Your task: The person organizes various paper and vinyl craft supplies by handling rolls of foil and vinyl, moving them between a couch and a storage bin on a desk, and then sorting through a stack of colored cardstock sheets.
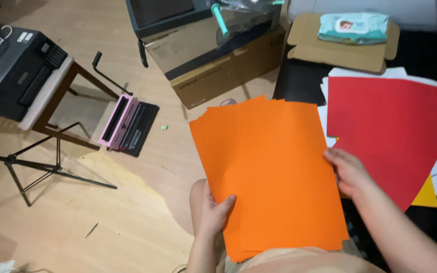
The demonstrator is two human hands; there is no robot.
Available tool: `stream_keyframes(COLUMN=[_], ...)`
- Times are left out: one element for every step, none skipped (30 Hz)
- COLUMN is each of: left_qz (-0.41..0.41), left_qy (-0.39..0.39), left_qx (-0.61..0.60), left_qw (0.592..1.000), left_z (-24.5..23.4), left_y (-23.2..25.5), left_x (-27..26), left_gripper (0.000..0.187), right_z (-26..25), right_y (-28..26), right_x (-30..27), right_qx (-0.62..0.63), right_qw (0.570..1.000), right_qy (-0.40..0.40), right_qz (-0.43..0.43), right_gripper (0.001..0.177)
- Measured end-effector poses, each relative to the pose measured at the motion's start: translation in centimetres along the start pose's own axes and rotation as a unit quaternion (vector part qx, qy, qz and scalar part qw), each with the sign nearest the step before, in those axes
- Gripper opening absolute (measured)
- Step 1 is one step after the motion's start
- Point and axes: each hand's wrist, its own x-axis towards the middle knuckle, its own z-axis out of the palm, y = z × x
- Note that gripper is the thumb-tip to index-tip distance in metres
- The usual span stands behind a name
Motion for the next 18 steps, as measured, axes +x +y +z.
stream_keyframes(left_qz=[0.0,-0.001,0.0,-0.001,-0.003,-0.003,-0.019,-0.035,-0.036,-0.031,-0.026,-0.027,-0.028,-0.029,-0.031,-0.021,-0.011,-0.013], left_qy=[-0.006,-0.011,-0.01,-0.01,-0.011,-0.01,0.004,0.018,0.018,0.007,-0.004,-0.003,-0.004,-0.005,-0.004,-0.014,-0.025,-0.025], left_qx=[-0.022,-0.045,-0.046,-0.049,-0.05,-0.051,-0.056,-0.061,-0.06,-0.053,-0.048,-0.047,-0.05,-0.053,-0.053,-0.049,-0.045,-0.045], left_qw=[1.0,0.999,0.999,0.999,0.999,0.999,0.998,0.997,0.997,0.998,0.999,0.999,0.998,0.998,0.998,0.998,0.999,0.999], left_z=[-0.1,-0.3,-0.1,0.1,0.3,0.0,-0.3,-0.7,-0.6,-0.5,-0.4,-0.4,-0.4,-0.3,0.1,0.6,1.1,0.9], left_y=[-0.2,-0.4,-0.3,-0.3,-0.1,-0.6,-1.0,-1.3,-1.2,-1.1,-1.0,-1.0,-1.0,-1.1,-0.8,-0.5,-0.1,-0.1], left_x=[0.0,0.1,0.1,0.2,0.3,0.4,0.5,0.6,0.7,0.7,0.7,0.8,0.8,0.9,0.9,0.9,1.0,0.9], left_gripper=[0.071,0.071,0.071,0.068,0.065,0.065,0.064,0.064,0.064,0.061,0.059,0.059,0.059,0.06,0.06,0.059,0.058,0.058], right_z=[0.3,0.6,1.1,1.5,2.0,2.4,2.8,3.3,3.3,3.4,3.5,3.7,3.8,3.9,3.9,3.9,3.8,3.6], right_y=[0.0,0.0,-0.5,-0.9,-1.4,-2.3,-3.2,-4.1,-4.4,-4.7,-5.1,-5.4,-5.6,-5.9,-5.8,-5.8,-5.8,-5.2], right_x=[-0.3,-0.5,-0.7,-0.9,-1.2,-1.6,-2.1,-2.6,-2.7,-2.9,-3.0,-3.3,-3.5,-3.8,-3.8,-3.8,-3.9,-3.6], right_qx=[0.002,0.005,0.002,0.029,0.056,0.055,0.037,0.02,0.021,0.01,-0.001,0.0,0.001,0.002,0.002,0.002,0.003,0.004], right_qw=[1.0,0.999,0.999,0.998,0.994,0.994,0.994,0.993,0.993,0.993,0.993,0.993,0.993,0.993,0.993,0.994,0.995,0.995], right_qy=[-0.014,-0.028,-0.028,-0.059,-0.09,-0.09,-0.101,-0.113,-0.113,-0.115,-0.117,-0.116,-0.116,-0.116,-0.115,-0.106,-0.097,-0.094], right_qz=[0.017,0.033,0.033,0.024,0.016,0.016,0.016,0.016,0.017,0.01,0.003,0.004,0.008,0.013,0.014,0.016,0.018,0.019], right_gripper=[0.014,0.017,0.017,0.025,0.032,0.032,0.037,0.042,0.042,0.044,0.045,0.045,0.047,0.049,0.049,0.048,0.048,0.048])
